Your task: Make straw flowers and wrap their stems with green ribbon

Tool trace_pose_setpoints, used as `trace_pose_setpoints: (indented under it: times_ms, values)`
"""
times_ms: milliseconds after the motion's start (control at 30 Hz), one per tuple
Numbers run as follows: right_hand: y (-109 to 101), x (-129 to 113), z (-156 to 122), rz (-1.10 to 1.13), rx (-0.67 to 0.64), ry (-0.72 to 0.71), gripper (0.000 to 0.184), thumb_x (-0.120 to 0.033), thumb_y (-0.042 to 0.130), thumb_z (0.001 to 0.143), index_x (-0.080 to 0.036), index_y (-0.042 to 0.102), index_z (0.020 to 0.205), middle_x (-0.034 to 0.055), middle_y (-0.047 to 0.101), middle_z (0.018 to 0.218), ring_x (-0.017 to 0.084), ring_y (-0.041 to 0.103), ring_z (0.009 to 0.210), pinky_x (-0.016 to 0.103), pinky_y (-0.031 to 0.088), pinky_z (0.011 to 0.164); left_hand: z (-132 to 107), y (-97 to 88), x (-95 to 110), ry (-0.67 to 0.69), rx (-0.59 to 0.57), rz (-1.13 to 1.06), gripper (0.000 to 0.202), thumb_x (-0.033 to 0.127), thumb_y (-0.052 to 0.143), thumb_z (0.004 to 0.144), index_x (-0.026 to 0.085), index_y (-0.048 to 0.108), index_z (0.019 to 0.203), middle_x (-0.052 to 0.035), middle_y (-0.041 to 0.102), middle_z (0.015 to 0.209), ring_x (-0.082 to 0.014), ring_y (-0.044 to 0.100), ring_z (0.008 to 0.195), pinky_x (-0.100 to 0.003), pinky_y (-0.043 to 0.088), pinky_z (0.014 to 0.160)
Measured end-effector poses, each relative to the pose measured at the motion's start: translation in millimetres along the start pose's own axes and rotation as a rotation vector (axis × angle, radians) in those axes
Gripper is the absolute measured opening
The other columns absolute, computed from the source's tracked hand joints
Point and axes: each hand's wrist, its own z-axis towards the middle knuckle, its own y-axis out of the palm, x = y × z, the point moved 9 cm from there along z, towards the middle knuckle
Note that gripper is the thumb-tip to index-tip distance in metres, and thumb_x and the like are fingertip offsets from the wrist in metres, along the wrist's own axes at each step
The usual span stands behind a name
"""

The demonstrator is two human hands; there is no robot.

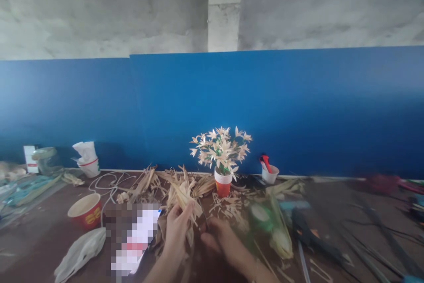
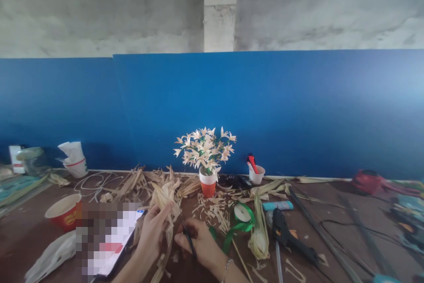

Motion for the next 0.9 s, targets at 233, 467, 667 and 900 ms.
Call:
trace_pose_setpoints:
  times_ms: [233, 467, 667, 900]
  values:
    - [-28.2, -16.4, 3.9, 0.037, 0.202, -0.12, 0.027, -0.043, 0.068, 0.069, -0.018, 0.058, 0.075, -0.002, 0.053, 0.061, 0.012, 0.048, 0.055, 0.023, 0.04, 0.051, -8.0, 6.4, 23.9, 0.027, -0.014, -0.12, 0.035, 0.037, 0.078, 0.057, 0.015, 0.062, 0.08, 0.0011, 0.063, 0.063, -0.0087, 0.054, 0.049, -0.018, 0.041, 0.045]
    - [-23.4, -35.4, 1.3, 0.077, 0.052, -0.072, 0.026, -0.04, 0.07, 0.068, -0.017, 0.059, 0.074, -0.0024, 0.055, 0.062, 0.011, 0.048, 0.051, 0.022, 0.041, 0.048, -2.0, 34.2, 64.9, 0.113, -0.066, -0.014, 0.032, 0.041, 0.075, 0.06, 0.015, 0.059, 0.071, 0.0076, 0.049, 0.048, -0.0043, 0.038, 0.037, -0.016, 0.026, 0.037]
    - [-24.1, -41.6, -2.1, 0.129, 0.089, -0.073, 0.037, -0.052, 0.068, 0.065, -0.017, 0.06, 0.074, -0.0026, 0.052, 0.055, 0.012, 0.05, 0.049, 0.023, 0.041, 0.047, -2.4, 48.0, 74.7, 0.209, -0.091, 0.19, 0.036, 0.047, 0.07, 0.062, 0.014, 0.06, 0.07, 0.0027, 0.054, 0.051, -0.0092, 0.045, 0.044, -0.019, 0.031, 0.042]
    - [-26.9, -54.0, -9.0, 0.087, 0.073, -0.095, 0.04, -0.055, 0.069, 0.064, -0.018, 0.064, 0.079, 0.0002, 0.055, 0.06, 0.017, 0.055, 0.06, 0.025, 0.044, 0.053, -1.9, 42.3, 78.8, 0.276, -0.056, 0.208, 0.032, 0.044, 0.069, 0.064, 0.014, 0.061, 0.07, 0.0017, 0.055, 0.053, -0.0108, 0.047, 0.048, -0.019, 0.035, 0.045]
